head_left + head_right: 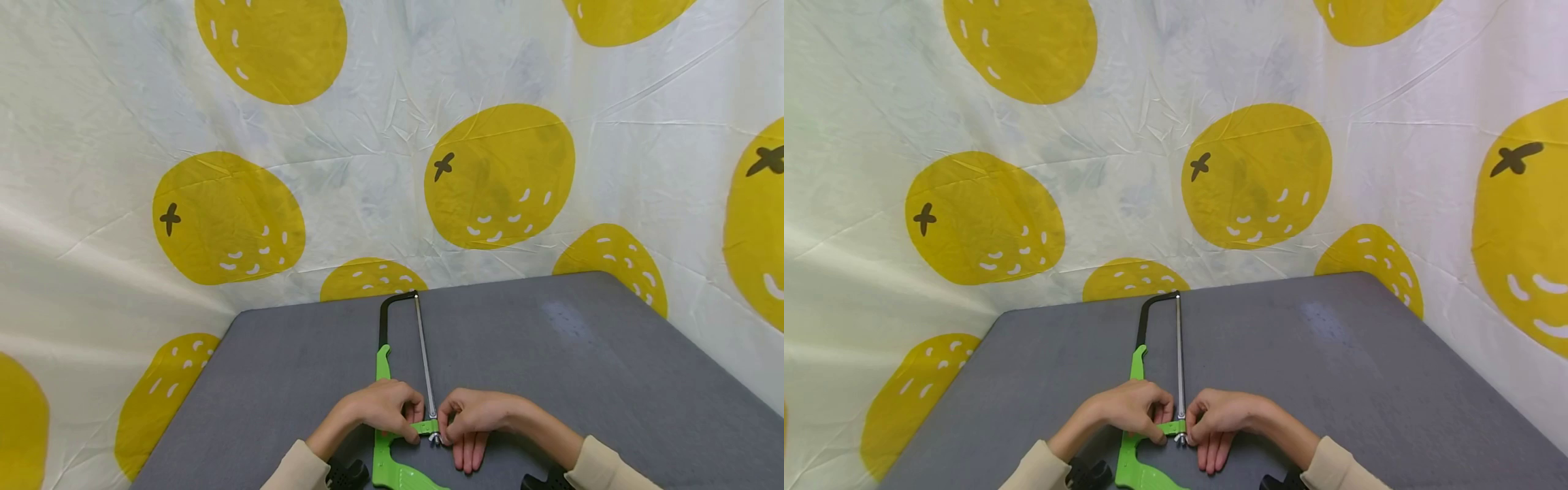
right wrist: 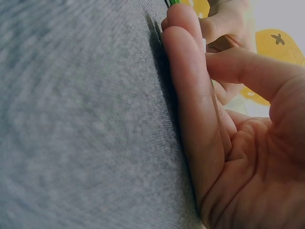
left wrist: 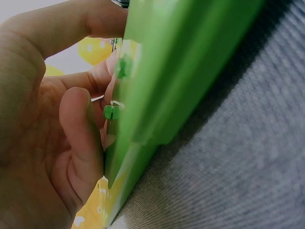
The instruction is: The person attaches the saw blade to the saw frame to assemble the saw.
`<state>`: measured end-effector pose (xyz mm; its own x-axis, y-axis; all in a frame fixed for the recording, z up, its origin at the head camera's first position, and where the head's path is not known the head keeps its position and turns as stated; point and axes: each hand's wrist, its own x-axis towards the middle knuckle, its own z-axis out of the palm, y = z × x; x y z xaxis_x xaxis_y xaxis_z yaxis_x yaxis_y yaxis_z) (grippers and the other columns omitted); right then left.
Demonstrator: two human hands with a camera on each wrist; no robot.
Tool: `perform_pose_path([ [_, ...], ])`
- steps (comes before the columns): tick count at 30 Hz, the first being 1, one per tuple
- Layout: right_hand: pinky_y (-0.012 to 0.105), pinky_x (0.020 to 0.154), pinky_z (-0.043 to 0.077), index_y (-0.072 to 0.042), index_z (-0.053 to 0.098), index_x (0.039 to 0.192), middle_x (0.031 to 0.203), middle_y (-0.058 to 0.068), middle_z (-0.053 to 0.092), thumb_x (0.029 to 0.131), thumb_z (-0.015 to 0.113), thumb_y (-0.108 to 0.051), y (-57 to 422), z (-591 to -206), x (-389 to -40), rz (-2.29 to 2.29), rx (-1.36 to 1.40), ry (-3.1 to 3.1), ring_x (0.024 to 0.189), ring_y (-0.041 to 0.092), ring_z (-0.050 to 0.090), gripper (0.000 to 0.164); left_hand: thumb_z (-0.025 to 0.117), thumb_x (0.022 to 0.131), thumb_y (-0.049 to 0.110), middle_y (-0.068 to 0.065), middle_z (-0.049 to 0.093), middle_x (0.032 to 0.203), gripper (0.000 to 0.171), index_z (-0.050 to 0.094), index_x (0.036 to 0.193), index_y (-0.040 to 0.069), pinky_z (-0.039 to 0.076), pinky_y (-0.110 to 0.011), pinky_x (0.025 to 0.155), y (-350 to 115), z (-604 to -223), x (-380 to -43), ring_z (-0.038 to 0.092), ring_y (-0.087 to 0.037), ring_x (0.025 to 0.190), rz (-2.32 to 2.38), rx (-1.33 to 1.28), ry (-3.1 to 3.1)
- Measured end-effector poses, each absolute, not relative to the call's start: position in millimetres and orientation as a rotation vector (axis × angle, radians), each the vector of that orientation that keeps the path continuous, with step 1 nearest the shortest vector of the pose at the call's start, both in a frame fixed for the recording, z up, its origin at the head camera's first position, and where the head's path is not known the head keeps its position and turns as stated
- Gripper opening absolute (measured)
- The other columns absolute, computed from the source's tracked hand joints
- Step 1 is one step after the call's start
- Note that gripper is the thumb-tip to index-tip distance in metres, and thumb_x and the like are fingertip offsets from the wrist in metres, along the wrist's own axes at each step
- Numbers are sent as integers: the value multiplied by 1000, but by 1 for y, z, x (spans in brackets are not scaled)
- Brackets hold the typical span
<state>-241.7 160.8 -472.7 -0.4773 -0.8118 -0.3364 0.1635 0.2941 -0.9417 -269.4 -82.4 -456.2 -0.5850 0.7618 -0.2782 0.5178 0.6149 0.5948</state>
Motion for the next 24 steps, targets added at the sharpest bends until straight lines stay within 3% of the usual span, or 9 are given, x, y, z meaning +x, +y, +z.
perform_pose_path([
  [10,24,49,59,-5,65,94,68,4,75,91,65,-6,160,-474,-242,-1351,-596,1659,54,10,72,3,81,84,23,13,56,64,16,65,82,25,44,-25,42,-82,-456,-269,47,-4,41,631,1010,2320],
  [19,24,47,58,-3,64,93,71,19,76,90,65,-4,159,-475,-241,-1363,-603,1683,53,12,72,4,81,84,22,13,56,64,16,65,83,24,45,-25,43,-82,-457,-268,47,-4,41,626,1011,2322],
  [24,24,46,57,-1,64,93,70,19,75,89,65,-3,158,-475,-240,-1368,-598,1695,52,12,72,4,81,83,23,13,56,64,16,65,83,24,45,-25,43,-81,-456,-268,47,-4,41,614,1011,2330],
])
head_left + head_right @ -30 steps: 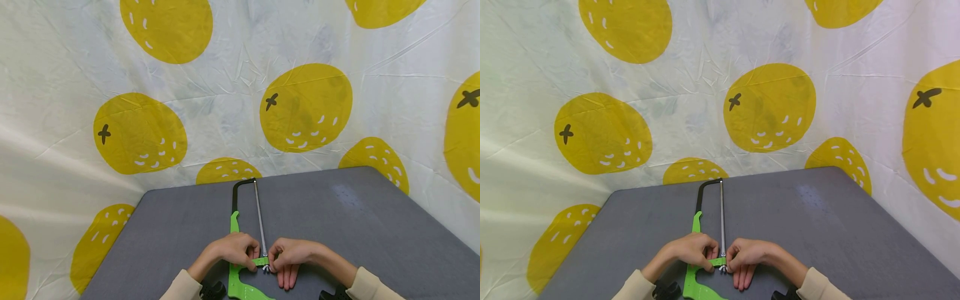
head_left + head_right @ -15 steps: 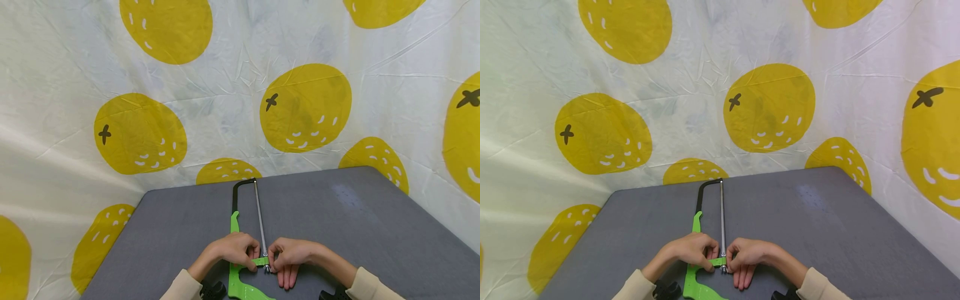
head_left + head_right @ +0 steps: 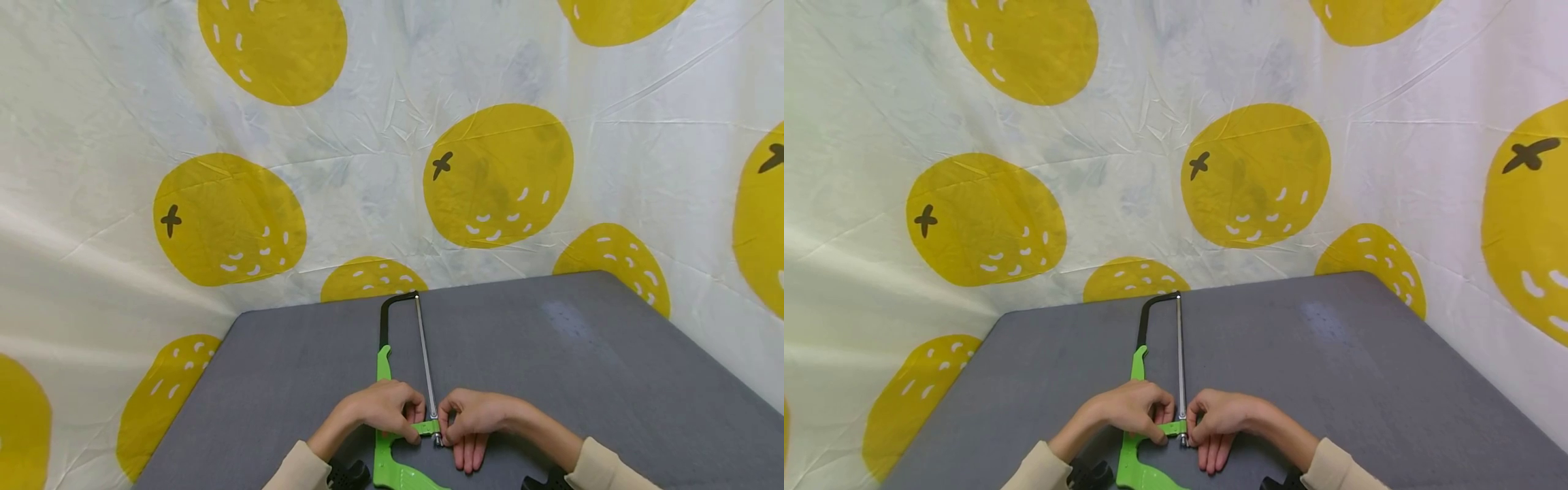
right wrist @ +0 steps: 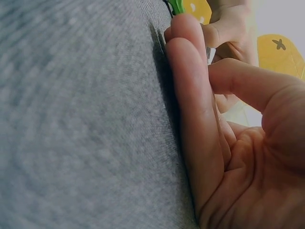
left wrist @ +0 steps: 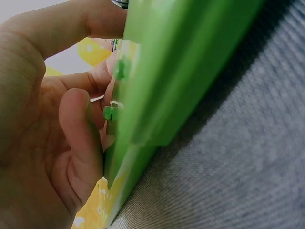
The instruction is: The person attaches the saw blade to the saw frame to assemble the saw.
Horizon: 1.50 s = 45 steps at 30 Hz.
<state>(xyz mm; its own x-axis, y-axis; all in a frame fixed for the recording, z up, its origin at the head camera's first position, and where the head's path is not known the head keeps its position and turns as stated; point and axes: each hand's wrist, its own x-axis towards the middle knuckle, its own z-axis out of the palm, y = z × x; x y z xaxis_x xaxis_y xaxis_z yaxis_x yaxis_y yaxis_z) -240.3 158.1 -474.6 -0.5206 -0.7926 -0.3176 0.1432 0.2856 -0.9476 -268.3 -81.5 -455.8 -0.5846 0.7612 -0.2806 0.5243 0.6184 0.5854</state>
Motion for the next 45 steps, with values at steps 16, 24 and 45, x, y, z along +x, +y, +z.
perform_pose_path([
  [16,25,48,59,0,68,95,69,13,76,92,65,-7,159,-474,-242,-1361,-603,1676,54,11,72,8,82,82,24,13,56,63,17,65,82,25,46,-25,43,-82,-455,-269,48,-4,41,598,1011,2355],
  [24,24,48,58,-2,69,96,67,3,75,94,65,-12,160,-473,-242,-1339,-622,1678,53,9,71,11,82,82,24,13,56,63,17,65,82,25,45,-25,42,-82,-455,-269,48,-4,40,619,1000,2345],
  [45,22,43,55,0,70,82,57,2,71,96,73,-31,154,-470,-234,-1359,-528,1792,46,9,68,33,81,82,23,13,54,61,16,65,81,24,42,-23,42,-83,-457,-270,46,-3,40,617,1026,2342],
])
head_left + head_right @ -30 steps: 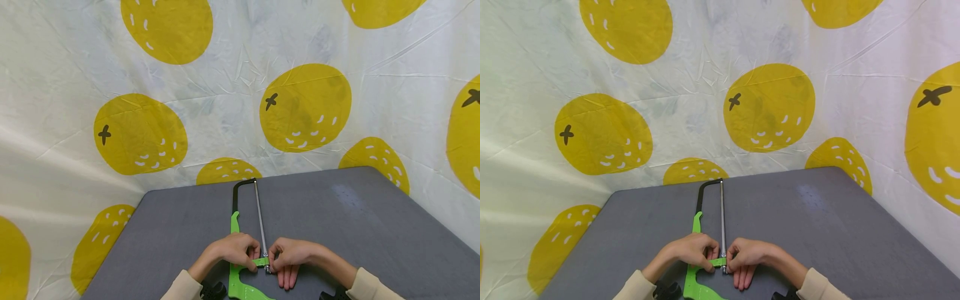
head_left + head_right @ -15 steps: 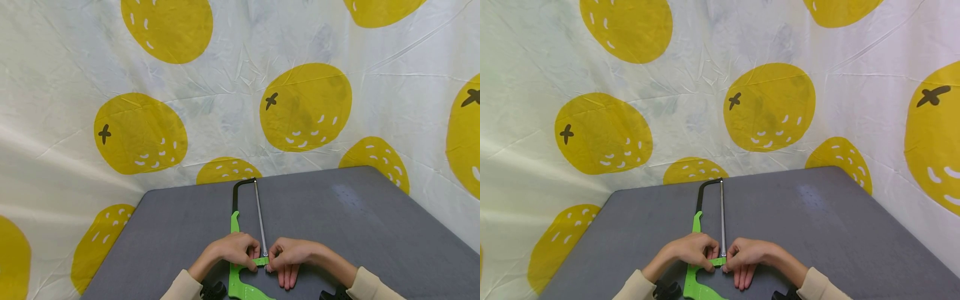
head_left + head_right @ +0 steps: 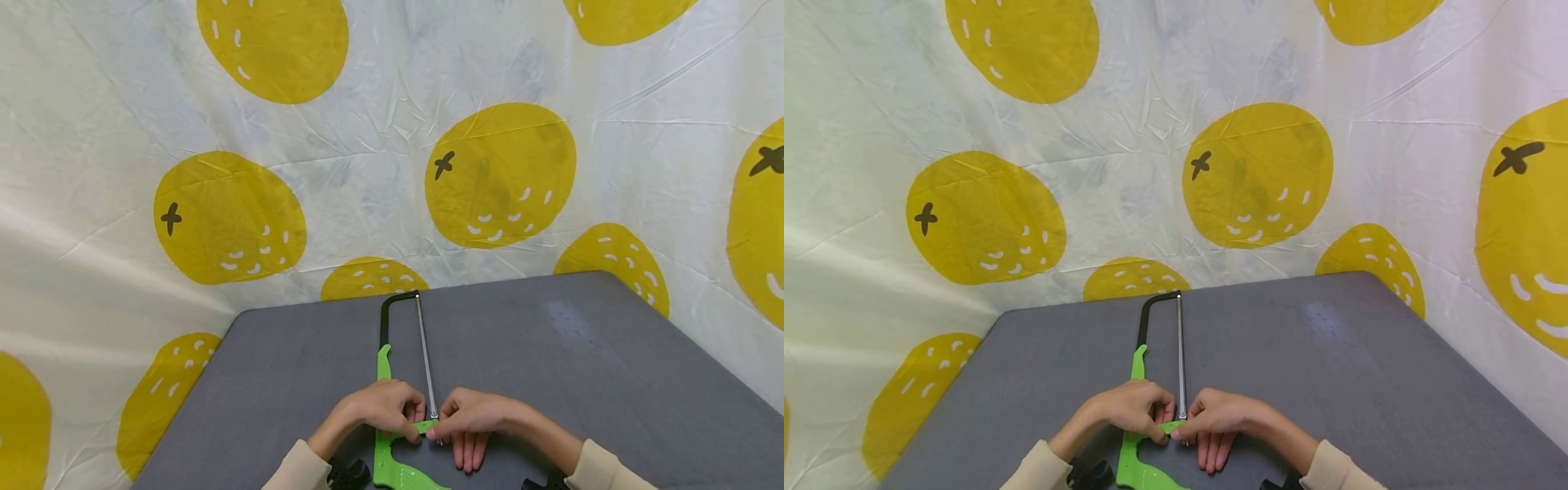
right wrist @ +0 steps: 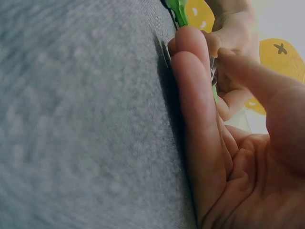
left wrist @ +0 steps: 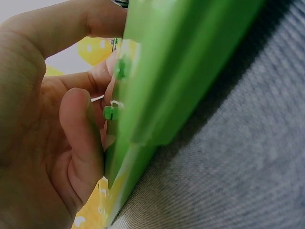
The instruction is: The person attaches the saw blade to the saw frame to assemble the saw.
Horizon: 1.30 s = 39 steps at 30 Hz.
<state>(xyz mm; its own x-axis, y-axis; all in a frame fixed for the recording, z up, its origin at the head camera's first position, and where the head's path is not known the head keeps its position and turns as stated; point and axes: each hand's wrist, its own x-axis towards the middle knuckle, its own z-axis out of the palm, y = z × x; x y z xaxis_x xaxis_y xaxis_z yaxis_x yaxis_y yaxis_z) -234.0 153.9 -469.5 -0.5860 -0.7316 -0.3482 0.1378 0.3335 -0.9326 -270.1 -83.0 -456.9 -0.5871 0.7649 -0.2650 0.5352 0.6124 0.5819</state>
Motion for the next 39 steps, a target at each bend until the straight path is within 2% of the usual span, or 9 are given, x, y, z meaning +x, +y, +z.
perform_pose_path([
  [7,23,41,54,0,68,78,56,4,70,95,74,-28,152,-468,-231,-1374,-522,1816,44,10,67,33,81,82,22,13,55,61,16,65,81,24,42,-23,42,-84,-456,-270,47,-3,40,613,1022,2338],
  [27,23,43,55,-1,72,85,58,4,72,94,68,-21,153,-470,-233,-1352,-551,1814,47,9,68,22,80,83,23,13,55,63,15,65,83,24,42,-23,42,-84,-458,-271,46,-3,40,616,1034,2325],
  [39,24,42,55,-1,74,89,62,13,73,91,65,-17,153,-470,-231,-1341,-534,1840,46,10,68,19,80,84,24,14,55,63,15,65,83,25,41,-22,42,-83,-457,-270,46,-2,41,592,1038,2335],
])
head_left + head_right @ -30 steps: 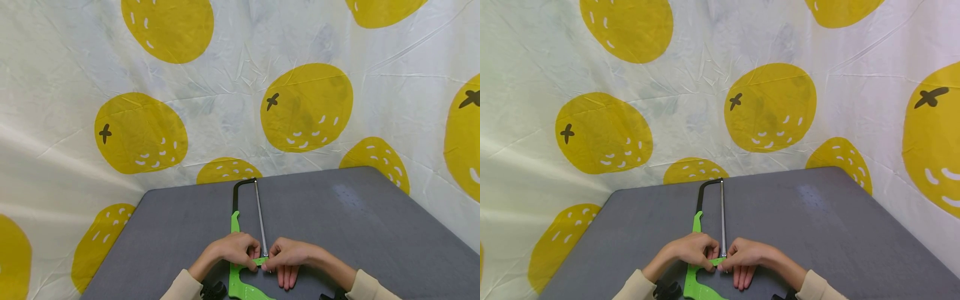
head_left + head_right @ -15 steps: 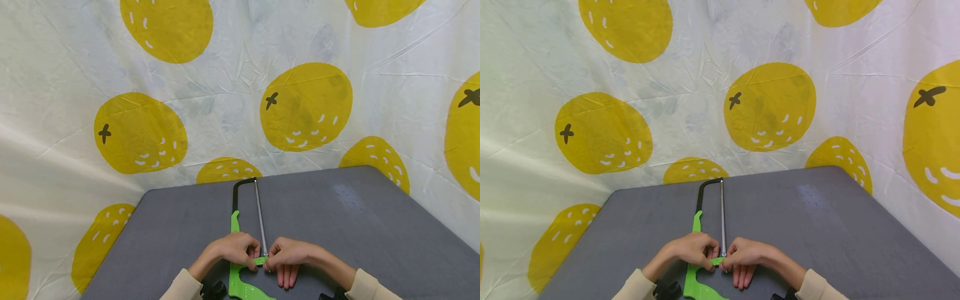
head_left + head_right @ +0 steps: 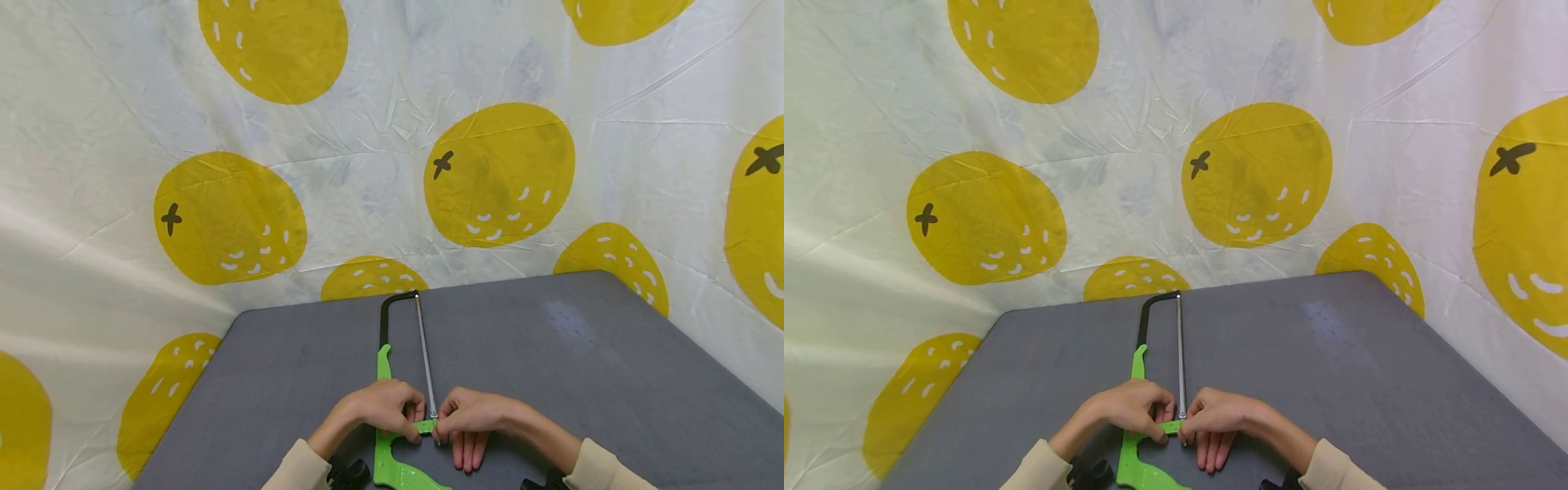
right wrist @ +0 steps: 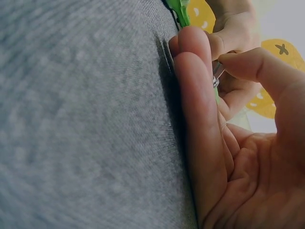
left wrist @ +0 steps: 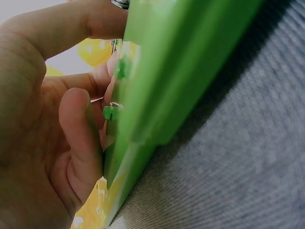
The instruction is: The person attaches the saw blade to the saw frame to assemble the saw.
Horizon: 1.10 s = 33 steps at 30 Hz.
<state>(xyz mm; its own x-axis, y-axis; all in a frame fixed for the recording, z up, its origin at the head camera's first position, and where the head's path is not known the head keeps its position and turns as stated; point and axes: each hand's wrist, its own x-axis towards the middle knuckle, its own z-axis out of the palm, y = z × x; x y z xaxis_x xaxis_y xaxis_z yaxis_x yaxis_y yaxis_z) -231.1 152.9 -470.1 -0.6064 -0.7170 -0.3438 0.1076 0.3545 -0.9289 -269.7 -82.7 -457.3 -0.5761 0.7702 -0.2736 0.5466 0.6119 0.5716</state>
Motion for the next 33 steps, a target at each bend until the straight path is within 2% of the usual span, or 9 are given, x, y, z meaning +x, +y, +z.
perform_pose_path([
  [28,24,43,56,0,70,86,65,15,74,89,63,-12,154,-471,-236,-1349,-526,1778,48,13,70,14,80,84,24,13,54,63,15,65,82,25,42,-23,41,-82,-456,-269,46,-3,41,607,1016,2334],
  [33,24,45,57,-1,71,87,64,9,74,92,63,-14,156,-472,-239,-1336,-538,1747,50,11,70,16,79,84,23,13,54,63,15,65,83,25,43,-24,41,-81,-456,-270,46,-3,42,615,1011,2325],
])
